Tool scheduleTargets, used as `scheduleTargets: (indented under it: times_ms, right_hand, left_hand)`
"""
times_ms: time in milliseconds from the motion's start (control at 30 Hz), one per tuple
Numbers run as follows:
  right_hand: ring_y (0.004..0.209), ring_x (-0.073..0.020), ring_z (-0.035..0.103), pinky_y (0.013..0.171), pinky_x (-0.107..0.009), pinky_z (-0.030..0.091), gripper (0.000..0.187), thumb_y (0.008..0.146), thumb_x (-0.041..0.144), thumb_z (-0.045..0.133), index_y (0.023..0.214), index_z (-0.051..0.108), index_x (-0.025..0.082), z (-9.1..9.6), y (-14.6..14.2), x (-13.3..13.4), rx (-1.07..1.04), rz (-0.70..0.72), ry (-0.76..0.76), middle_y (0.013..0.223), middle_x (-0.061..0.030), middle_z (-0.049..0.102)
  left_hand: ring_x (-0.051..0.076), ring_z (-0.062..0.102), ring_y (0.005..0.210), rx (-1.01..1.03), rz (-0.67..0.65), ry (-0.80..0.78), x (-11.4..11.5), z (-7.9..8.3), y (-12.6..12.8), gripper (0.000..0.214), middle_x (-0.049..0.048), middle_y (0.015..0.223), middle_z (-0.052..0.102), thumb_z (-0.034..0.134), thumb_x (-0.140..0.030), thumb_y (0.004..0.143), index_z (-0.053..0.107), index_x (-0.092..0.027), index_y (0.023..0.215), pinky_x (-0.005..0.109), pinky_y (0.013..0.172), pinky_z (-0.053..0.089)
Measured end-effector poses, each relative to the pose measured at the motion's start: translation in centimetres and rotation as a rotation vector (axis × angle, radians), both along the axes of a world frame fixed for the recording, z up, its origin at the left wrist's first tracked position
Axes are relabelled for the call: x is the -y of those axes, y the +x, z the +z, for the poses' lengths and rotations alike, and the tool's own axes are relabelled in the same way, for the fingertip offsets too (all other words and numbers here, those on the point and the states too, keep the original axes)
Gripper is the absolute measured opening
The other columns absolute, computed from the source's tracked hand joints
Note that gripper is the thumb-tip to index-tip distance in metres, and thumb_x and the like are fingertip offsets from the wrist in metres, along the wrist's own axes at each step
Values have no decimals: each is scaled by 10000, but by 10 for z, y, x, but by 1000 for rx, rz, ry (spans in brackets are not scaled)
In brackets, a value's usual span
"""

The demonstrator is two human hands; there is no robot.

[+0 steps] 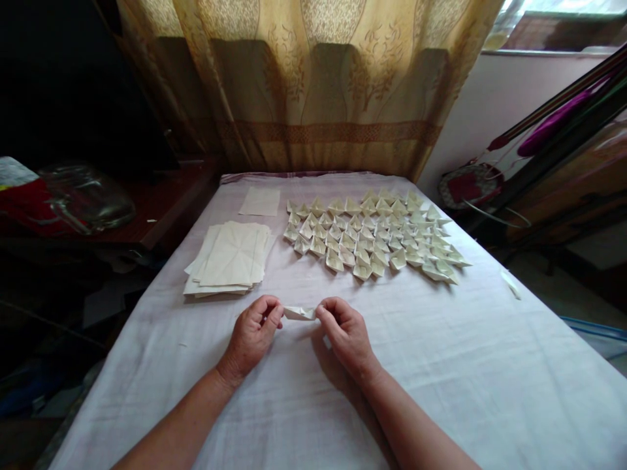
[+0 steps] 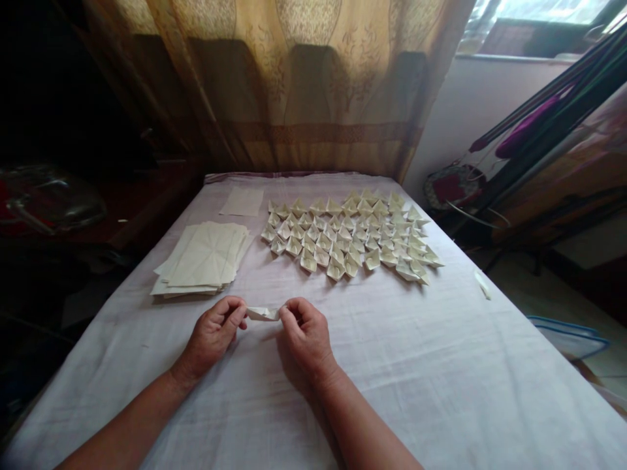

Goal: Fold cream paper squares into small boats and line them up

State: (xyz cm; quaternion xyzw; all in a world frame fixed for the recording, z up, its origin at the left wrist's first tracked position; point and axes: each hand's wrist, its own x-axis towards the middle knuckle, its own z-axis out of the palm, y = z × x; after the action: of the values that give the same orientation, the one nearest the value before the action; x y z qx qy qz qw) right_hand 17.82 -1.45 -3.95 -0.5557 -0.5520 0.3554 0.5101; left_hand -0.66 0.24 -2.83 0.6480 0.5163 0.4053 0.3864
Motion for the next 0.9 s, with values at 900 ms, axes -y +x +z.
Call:
scheduleTargets:
  times_ms: [900]
  right_hand:
    - [576, -110, 549, 580, -215, 436, 137, 914, 214, 542, 840, 655, 192, 5, 3, 9, 260, 109, 292, 708, -6, 664]
  left_hand:
    - [192, 713, 855, -67, -234, 108, 10, 2, -1, 148, 51, 936, 768, 703, -274, 814, 737, -197, 936, 277, 810, 568]
